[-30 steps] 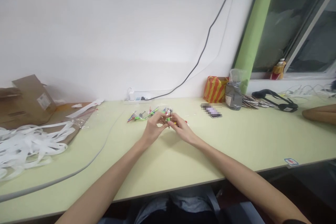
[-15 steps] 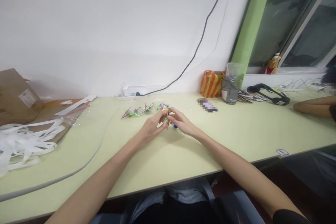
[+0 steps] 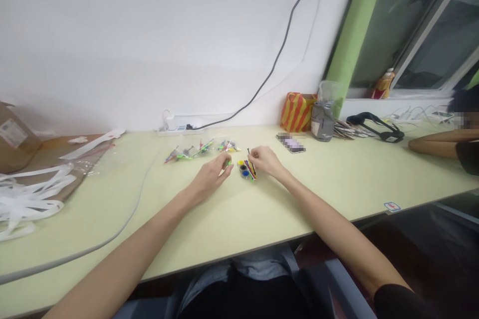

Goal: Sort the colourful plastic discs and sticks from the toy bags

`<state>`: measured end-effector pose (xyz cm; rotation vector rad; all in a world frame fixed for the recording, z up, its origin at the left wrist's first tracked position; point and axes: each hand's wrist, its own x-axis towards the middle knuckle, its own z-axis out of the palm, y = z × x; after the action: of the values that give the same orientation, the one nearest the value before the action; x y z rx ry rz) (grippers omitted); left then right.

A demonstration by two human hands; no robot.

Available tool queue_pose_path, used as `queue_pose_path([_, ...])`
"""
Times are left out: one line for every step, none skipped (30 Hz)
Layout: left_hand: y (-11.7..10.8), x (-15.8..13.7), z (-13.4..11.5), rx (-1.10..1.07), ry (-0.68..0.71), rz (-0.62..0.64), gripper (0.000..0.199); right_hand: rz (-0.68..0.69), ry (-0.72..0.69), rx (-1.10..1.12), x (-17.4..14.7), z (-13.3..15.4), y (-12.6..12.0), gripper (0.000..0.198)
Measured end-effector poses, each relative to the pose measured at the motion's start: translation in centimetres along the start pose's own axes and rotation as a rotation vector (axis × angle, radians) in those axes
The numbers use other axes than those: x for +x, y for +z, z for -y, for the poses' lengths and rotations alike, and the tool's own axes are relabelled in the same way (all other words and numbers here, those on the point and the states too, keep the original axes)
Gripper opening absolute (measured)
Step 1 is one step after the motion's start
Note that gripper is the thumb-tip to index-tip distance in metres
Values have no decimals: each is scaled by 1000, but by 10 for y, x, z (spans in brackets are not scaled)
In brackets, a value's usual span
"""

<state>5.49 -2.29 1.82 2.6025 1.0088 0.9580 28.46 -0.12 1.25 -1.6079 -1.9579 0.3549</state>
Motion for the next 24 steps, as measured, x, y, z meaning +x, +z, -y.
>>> queue_pose_path([1, 0, 0, -3, 1, 14, 15, 3, 10, -104, 0, 1, 3, 23])
queue_pose_path([1, 1, 0, -7, 2, 23, 15, 14, 19, -180, 1, 1, 4, 23])
queue_pose_path([2, 1, 0, -8, 4, 29, 15, 30, 26, -230, 1, 2, 6, 23])
queue_pose_path([3, 1, 1, -7, 8, 33, 16, 47, 30, -261, 1, 2, 7, 24])
queue_pose_path([4, 1, 2, -5, 16, 35, 16, 56, 32, -280, 1, 2, 7, 24])
queue_pose_path([5, 2, 3, -2, 28, 36, 16, 57, 35, -293, 2, 1, 7, 25])
queue_pose_path([5, 2, 5, 0, 40, 35, 16, 57, 37, -303, 2, 0, 7, 26])
queue_pose_path([6, 2, 6, 2, 50, 33, 17, 56, 39, -309, 2, -1, 6, 26])
queue_pose_path([7, 2, 8, 1, 56, 30, 18, 53, 39, -316, 2, -2, 6, 26])
queue_pose_path([7, 1, 9, -1, 58, 27, 19, 50, 40, -322, 3, -3, 7, 26])
queue_pose_path([8, 1, 10, -3, 55, 24, 20, 48, 37, -326, 3, -3, 7, 26])
queue_pose_path([8, 1, 11, -5, 49, 21, 20, 49, 34, -329, 3, -4, 8, 26])
queue_pose_path([8, 1, 11, -7, 44, 19, 20, 52, 30, -332, 3, -4, 8, 26])
queue_pose_path([8, 1, 11, -8, 41, 18, 20, 54, 25, -333, 3, -4, 9, 27])
queue_pose_path([8, 1, 10, -8, 39, 19, 20, 57, 19, -332, 3, -3, 9, 28])
queue_pose_path([8, 1, 10, -8, 38, 22, 21, 61, 10, -330, 3, -3, 10, 29])
queue_pose_path([8, 1, 10, -8, 37, 24, 21, 65, 2, -327, 3, -3, 10, 31])
queue_pose_path([8, 1, 9, -8, 35, 28, 21, 69, -4, -324, 2, -2, 10, 33])
queue_pose_path([8, 1, 9, -9, 34, 32, 21, 74, -9, -321, 2, -2, 11, 35])
queue_pose_path([8, 1, 9, -11, 32, 34, 21, 80, -14, -319, 2, -2, 10, 36])
queue_pose_path([8, 1, 9, -14, 28, 36, 21, 86, -17, -318, 2, -2, 10, 37])
queue_pose_path([8, 1, 8, -17, 23, 35, 21, 90, -18, -318, 1, -2, 10, 37])
queue_pose_path([8, 1, 8, -20, 20, 35, 21, 94, -19, -319, 1, -2, 11, 36])
queue_pose_path([8, 1, 8, -21, 16, 36, 21, 97, -20, -319, 1, -2, 11, 35])
